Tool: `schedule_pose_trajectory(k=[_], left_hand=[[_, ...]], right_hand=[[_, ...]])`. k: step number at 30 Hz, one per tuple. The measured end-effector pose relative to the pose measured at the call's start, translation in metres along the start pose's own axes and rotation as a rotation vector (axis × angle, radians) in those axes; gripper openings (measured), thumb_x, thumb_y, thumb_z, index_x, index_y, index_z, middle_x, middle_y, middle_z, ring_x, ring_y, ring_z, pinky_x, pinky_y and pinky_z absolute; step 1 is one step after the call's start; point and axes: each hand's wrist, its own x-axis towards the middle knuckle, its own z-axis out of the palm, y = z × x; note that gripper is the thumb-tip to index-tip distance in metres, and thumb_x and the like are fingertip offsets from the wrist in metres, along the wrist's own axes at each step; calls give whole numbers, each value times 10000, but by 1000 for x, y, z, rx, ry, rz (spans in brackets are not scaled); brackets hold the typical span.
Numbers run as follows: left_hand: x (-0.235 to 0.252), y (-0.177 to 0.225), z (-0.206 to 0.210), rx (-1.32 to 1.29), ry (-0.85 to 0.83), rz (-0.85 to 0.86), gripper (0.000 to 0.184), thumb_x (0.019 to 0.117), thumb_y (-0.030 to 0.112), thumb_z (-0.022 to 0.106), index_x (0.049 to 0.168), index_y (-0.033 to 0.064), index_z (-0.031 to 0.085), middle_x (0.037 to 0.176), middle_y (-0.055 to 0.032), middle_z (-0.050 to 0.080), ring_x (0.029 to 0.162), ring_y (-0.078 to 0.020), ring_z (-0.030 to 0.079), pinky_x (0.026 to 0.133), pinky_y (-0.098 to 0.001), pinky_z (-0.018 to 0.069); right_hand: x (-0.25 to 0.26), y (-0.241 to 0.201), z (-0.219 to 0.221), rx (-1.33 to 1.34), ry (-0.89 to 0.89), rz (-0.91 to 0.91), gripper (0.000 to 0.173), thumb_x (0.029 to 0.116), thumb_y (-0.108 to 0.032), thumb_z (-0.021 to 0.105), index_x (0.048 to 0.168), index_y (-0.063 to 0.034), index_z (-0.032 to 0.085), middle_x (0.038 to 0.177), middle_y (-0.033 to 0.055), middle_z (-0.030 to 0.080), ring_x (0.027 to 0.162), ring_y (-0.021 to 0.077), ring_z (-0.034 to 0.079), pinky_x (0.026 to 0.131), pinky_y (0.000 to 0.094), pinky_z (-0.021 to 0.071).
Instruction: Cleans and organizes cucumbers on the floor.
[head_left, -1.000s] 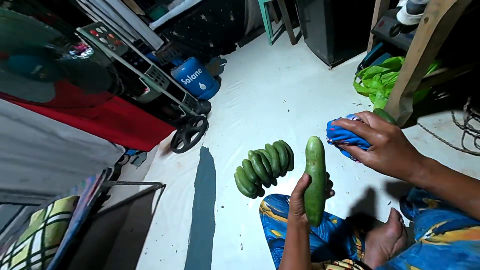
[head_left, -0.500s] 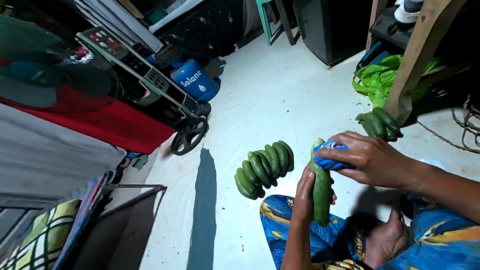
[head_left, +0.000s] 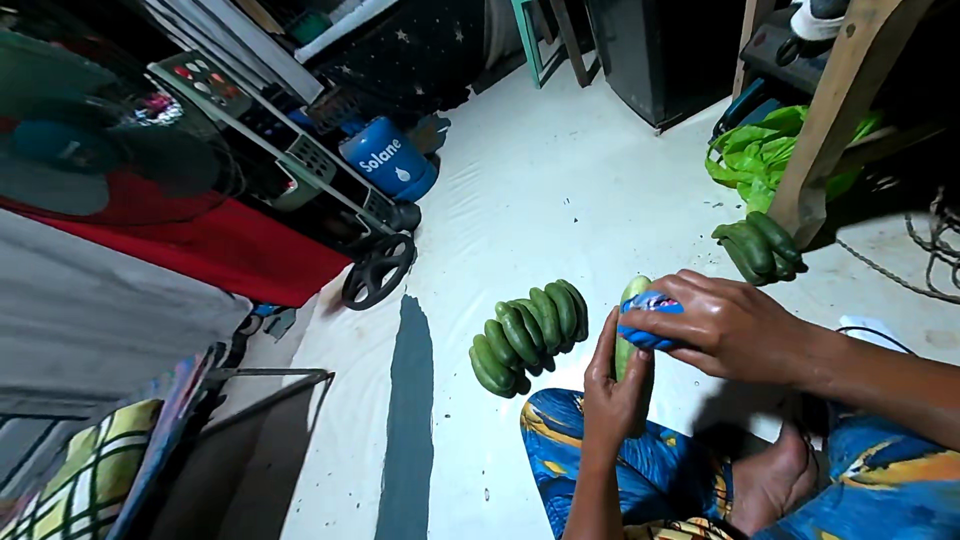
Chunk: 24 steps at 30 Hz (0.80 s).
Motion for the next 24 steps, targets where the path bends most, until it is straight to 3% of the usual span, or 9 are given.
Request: schedule_pose_trajectory(k=[2,4,6,8,10,13,16,20,24], left_hand=[[1,1,-3,-20,-30,3,557,972,131,587,1425,-158,438,1331,-209,608,1084,4,632,950,-176,510],[1,4,-8,-131,-72,-64,582,994,204,567,1446,-132,421,1296,-131,630,944,-7,666,806,-203,574],[1,10,-9,-357,-80,-197,549,1026,318,465,1428,-57,466,1075,-19,707,746,-55,678,631,-240,590],[1,20,-5,-603,-53,-348,487,1030,261,233,1247,44,611,847,-8,737,625,-95,684,529,-252,576],[3,22,-3,-829,-80,-479,548,1046,239,138,1088,45,648,802,-87,729,592,-149,687,511,-270,574],[5,15,-4,-1037,-125,-562,440,1050,255,239,1089,17,607,872,-151,702,618,-195,683,536,-293,577],[4,12,-2,-1081,-123,-545,376,1033,261,345,1116,19,621,868,-147,711,630,-196,694,550,-295,585],[6,16,1,-1007,-24,-512,463,1077,259,222,1069,28,623,781,-119,700,608,-171,685,541,-273,576],[9,21,2,-985,174,-488,474,1098,204,241,925,105,671,745,-24,722,662,-87,712,613,-234,602]], right_hand=[[0,6,-6,20,56,89,365,874,-208,674,1230,-171,742,1045,170,681,882,335,686,625,442,569],[0,14,-14,3,121,186,401,861,-173,688,1259,-141,724,1085,216,670,914,395,680,654,508,568],[-1,20,-21,-50,186,265,403,884,-172,697,1283,-116,705,1103,249,652,935,432,664,686,534,557],[-3,20,-26,-23,239,329,408,911,-218,698,1305,-115,697,1105,219,646,940,375,661,717,485,558],[-4,16,-28,94,260,362,430,910,-248,695,1324,-129,685,1102,149,649,948,252,654,778,393,556],[-3,12,-26,184,248,327,445,891,-264,710,1313,-125,688,1076,106,650,928,173,651,784,322,561],[-3,11,-19,137,238,253,434,873,-262,714,1284,-121,713,1057,136,664,920,235,657,755,367,563],[-1,4,-3,72,198,92,381,849,-232,712,1217,-137,737,1075,180,680,940,326,683,706,439,584],[-2,-14,11,175,28,-109,332,892,-214,665,1217,-186,727,1044,167,688,891,319,684,658,423,571]])
